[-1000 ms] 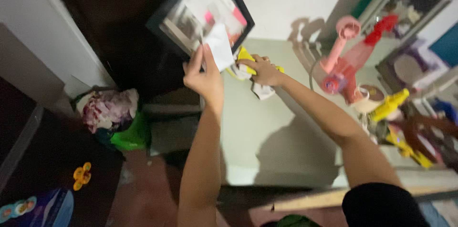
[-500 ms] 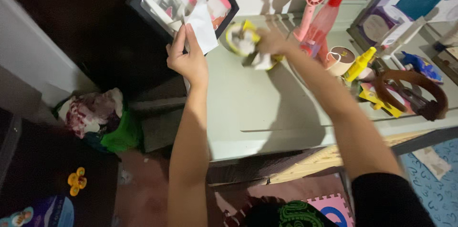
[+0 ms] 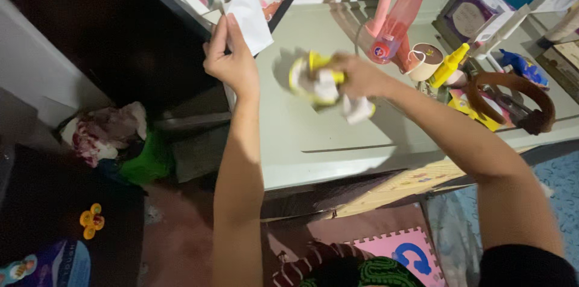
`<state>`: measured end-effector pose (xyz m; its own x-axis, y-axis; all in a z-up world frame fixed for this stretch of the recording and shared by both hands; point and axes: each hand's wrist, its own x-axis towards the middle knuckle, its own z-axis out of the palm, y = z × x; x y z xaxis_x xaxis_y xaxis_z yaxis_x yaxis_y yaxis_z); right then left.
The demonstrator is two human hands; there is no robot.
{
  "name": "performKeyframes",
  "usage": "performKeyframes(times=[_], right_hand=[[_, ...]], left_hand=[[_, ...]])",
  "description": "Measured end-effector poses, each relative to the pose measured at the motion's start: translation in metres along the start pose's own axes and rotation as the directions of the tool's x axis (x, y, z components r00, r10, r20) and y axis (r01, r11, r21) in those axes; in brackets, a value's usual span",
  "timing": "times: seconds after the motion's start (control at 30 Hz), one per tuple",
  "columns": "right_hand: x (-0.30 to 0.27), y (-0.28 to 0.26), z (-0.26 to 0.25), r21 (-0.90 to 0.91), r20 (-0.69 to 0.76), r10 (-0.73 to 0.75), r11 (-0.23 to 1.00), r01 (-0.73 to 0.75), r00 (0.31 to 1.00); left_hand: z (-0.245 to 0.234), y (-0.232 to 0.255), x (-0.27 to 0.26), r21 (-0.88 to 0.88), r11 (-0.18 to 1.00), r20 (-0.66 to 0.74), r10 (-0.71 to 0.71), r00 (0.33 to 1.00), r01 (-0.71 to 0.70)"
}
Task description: The person clears a cluttered dresser surface by moving various items aside, then wipes the surface with a yellow cloth. They handle a small fan, a box, a mug, a hair tie, a snack packet, and a framed photo, placing them in new positions while continuing to wipe the dresser.
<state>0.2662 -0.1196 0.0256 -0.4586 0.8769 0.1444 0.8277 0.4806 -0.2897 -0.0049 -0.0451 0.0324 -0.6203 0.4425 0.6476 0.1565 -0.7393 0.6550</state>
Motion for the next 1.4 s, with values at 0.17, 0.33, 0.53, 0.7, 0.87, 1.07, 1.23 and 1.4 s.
performKeyframes(times=[0.17, 0.33, 0.53, 0.7, 0.87, 1.07, 1.23, 1.4], right_hand=[[0.069, -0.011, 0.014, -0.106, 0.025, 0.293, 0.952, -0.289, 0.956], [0.075, -0.054, 0.052, -0.324, 0.180, 0.317, 0.913, -0.248, 0.931], [-0.032, -0.092, 0.040, -0.224, 0.337, 0.041, 0.974, 0.038, 0.941], [-0.066, -0.072, 0.000, 0.238, 0.204, -0.356, 0.922, 0.307, 0.912], [-0.072, -0.025, -0.037, -0.025, -0.082, -0.093, 0.996, 0.091, 0.992], [-0.133, -0.032, -0.006, -0.252, 0.049, 0.186, 0.953, -0.168, 0.981], [-0.150, -0.092, 0.003, -0.289, 0.055, 0.509, 0.831, -0.475, 0.859], [-0.115, -0.157, 0.015, -0.293, 0.042, 0.475, 0.847, -0.444, 0.879]], left_hand=[[0.003, -0.001, -0.003, -0.003, 0.999, 0.037, -0.052, 0.998, 0.052], [0.001, -0.004, -0.008, 0.020, 1.000, 0.068, -0.012, 0.998, 0.010], [0.004, 0.003, -0.007, -0.023, 1.000, 0.097, -0.013, 0.995, 0.015], [0.004, 0.008, -0.009, -0.039, 0.999, 0.120, -0.032, 0.992, 0.037], [0.006, 0.008, -0.012, -0.058, 0.996, 0.106, -0.054, 0.993, 0.061], [0.007, 0.008, -0.013, -0.152, 0.980, 0.114, -0.110, 0.987, 0.127], [0.005, 0.008, -0.012, -0.098, 0.993, 0.124, -0.046, 0.991, 0.059], [0.004, 0.004, -0.010, -0.048, 0.998, 0.095, -0.026, 0.995, 0.031]])
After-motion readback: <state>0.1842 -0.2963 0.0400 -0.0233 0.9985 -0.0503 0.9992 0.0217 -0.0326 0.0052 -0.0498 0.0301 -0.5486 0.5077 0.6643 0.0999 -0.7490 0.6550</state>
